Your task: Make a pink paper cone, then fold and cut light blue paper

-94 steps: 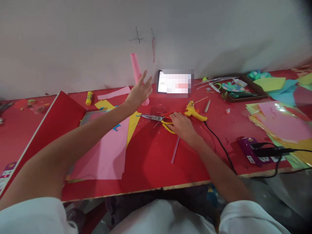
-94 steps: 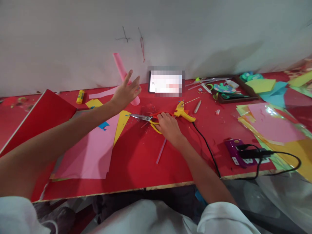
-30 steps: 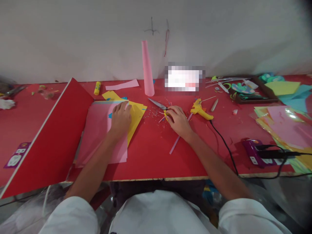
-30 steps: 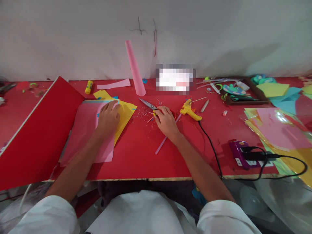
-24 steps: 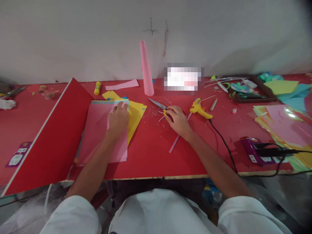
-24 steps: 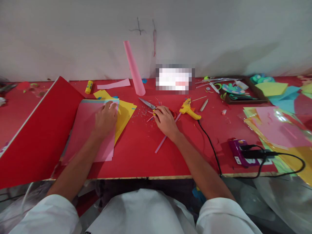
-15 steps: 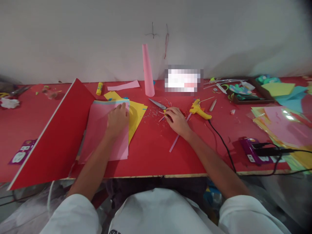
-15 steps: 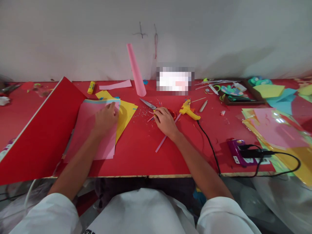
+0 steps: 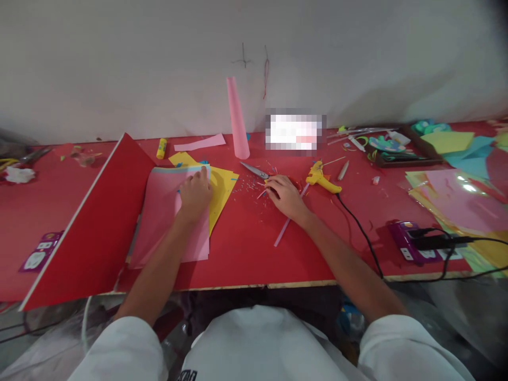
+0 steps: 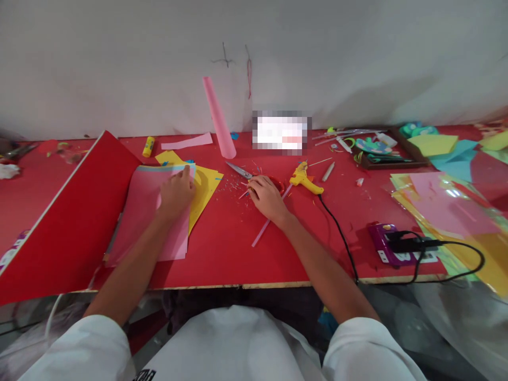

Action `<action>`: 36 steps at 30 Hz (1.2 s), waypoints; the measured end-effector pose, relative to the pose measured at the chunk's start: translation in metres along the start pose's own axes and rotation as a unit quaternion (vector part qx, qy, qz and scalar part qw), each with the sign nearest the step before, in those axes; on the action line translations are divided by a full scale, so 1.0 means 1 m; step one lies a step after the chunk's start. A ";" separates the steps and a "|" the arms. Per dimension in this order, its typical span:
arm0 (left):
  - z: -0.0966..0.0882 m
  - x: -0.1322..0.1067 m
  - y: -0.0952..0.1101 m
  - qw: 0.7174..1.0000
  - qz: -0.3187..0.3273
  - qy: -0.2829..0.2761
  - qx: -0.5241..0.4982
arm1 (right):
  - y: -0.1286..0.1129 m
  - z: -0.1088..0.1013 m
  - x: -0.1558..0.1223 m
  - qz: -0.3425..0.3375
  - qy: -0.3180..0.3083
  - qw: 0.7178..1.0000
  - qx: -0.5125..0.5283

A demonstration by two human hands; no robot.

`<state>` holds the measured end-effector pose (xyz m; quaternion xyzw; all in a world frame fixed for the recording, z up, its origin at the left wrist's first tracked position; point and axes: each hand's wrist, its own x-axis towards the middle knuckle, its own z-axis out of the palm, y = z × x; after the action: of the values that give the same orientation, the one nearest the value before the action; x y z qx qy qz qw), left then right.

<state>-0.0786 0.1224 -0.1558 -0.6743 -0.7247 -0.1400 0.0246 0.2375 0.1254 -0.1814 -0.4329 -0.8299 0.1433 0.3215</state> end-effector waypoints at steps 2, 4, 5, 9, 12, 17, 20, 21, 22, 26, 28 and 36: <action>0.005 0.001 -0.003 1.000 0.011 0.009 -0.021 | 0.000 0.000 0.000 0.000 -0.002 1.000 0.000; 0.011 0.003 -0.008 0.999 0.030 0.017 -0.031 | -0.001 0.000 0.000 -0.001 -0.003 1.000 0.001; 0.013 0.004 -0.011 0.999 0.038 0.016 -0.031 | -0.001 0.000 0.000 -0.002 -0.002 1.000 0.001; 0.017 0.005 -0.016 0.998 0.054 -0.028 -0.021 | 0.000 0.001 -0.001 -0.004 -0.005 1.000 -0.001; 0.015 0.003 -0.012 0.995 0.078 -0.052 -0.039 | 0.001 0.001 -0.001 0.000 -0.014 1.000 0.000; 0.011 -0.004 -0.002 0.990 0.118 -0.040 -0.068 | 0.000 -0.001 -0.001 0.001 -0.007 1.000 0.001; 0.011 -0.004 0.001 0.990 0.123 -0.020 -0.060 | 0.000 0.000 0.000 -0.001 -0.008 1.000 0.001; 0.012 -0.003 0.002 0.991 0.124 -0.015 -0.054 | 0.001 0.001 -0.001 -0.002 -0.008 1.000 0.001; 0.012 -0.003 0.003 0.991 0.125 -0.009 -0.048 | 0.002 0.002 -0.001 -0.004 -0.004 1.000 0.001; 0.013 -0.001 0.009 0.992 0.122 0.005 -0.031 | 0.003 0.003 -0.003 -0.023 0.028 0.999 0.017; 0.010 -0.002 0.012 0.993 0.110 0.004 -0.032 | 0.000 0.001 -0.003 -0.026 0.046 0.998 0.038; 0.007 -0.006 0.012 0.997 0.058 0.016 -0.038 | -0.035 0.019 0.030 0.069 -0.040 0.949 0.305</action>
<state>-0.0652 0.1191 -0.1622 -0.7135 -0.6778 -0.1765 0.0184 0.1903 0.1296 -0.1657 -0.3638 -0.7270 0.4286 0.3942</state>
